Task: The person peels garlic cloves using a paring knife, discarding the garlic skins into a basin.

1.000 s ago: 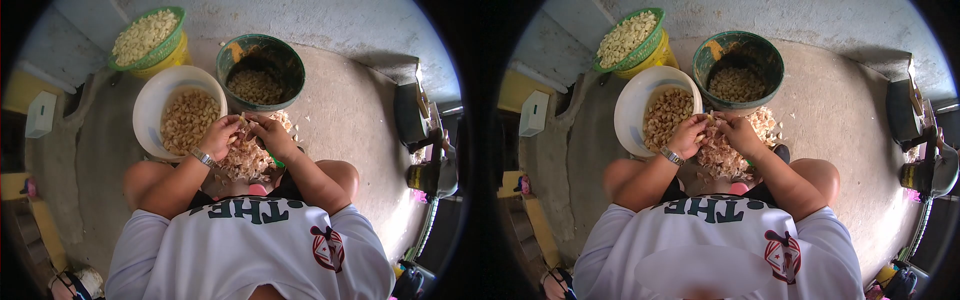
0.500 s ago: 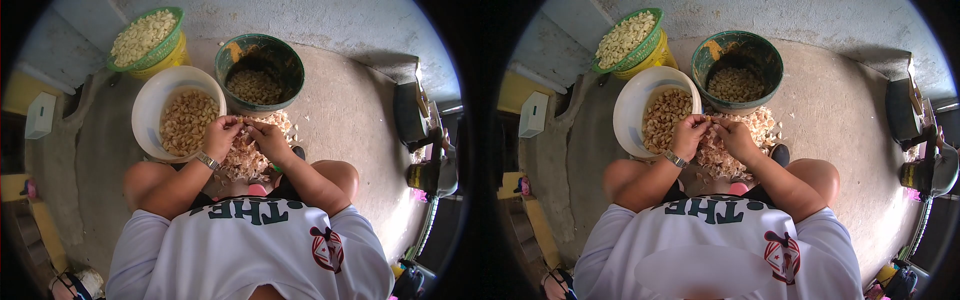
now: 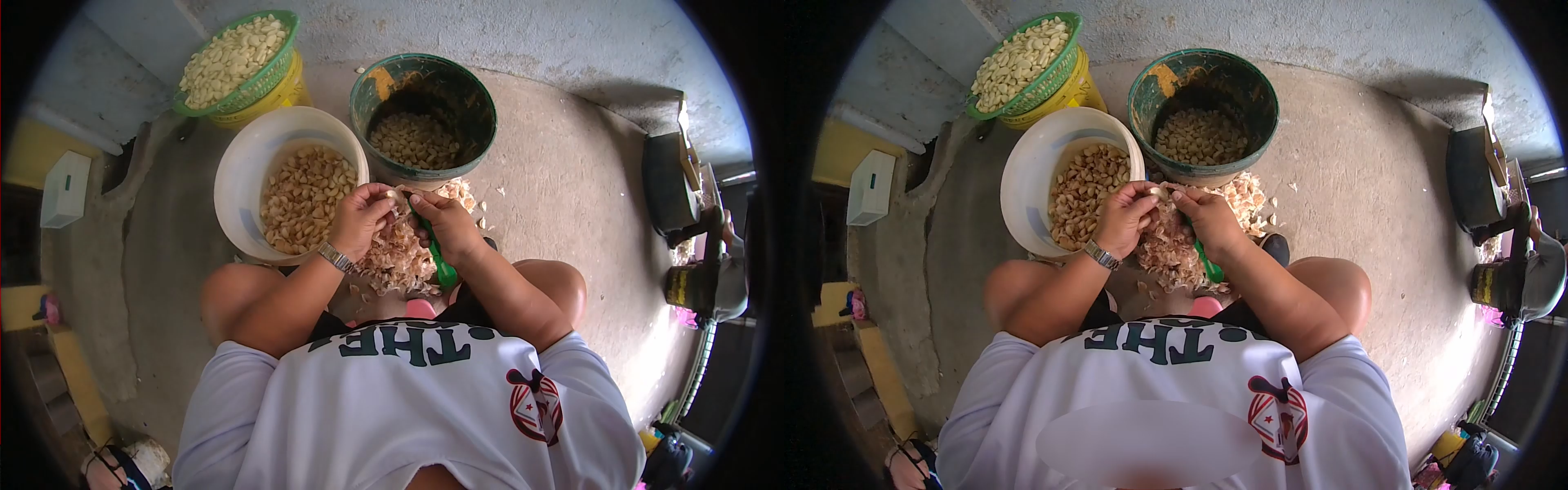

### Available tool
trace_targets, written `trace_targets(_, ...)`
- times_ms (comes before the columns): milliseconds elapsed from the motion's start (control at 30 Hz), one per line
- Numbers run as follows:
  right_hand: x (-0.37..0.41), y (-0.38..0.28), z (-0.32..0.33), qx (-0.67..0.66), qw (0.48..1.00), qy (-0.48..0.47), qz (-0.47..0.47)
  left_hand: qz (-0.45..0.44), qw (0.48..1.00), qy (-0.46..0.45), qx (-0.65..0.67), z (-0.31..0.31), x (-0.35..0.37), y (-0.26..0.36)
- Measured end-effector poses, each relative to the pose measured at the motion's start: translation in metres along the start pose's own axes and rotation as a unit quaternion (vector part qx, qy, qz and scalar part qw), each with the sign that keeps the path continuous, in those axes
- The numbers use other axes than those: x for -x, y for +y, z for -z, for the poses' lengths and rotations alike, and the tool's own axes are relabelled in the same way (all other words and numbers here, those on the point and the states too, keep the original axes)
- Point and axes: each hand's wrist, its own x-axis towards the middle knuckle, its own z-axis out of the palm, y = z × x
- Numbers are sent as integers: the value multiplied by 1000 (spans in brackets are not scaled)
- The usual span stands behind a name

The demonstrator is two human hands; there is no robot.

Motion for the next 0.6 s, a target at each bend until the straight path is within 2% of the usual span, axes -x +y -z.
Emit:
trace_targets(100, -1, 2, -3, 181, 974, 3, 136, 50, 999, 1, 4, -4, 2, 6)
trace_targets(200, -5, 11, -1, 248, 944, 22, 215, 71, 997, 24, -14, -2, 0, 10)
trace_targets(300, -8, 5, 5, 100, 990, 58, 86, 65, 998, 26, -7, 2, 0, 10)
trace_targets(333, -11, 2, 11, 82, 992, 62, 73, 67, 997, 27, 12, 1, 0, 12)
trace_targets(467, -8, -5, 11, 106, 993, 1, 51, 81, 993, 63, 56, -3, 2, 15)
trace_targets(600, -2, 0, 0, 135, 986, -57, 78, 77, 992, 88, 56, -3, 3, 11)
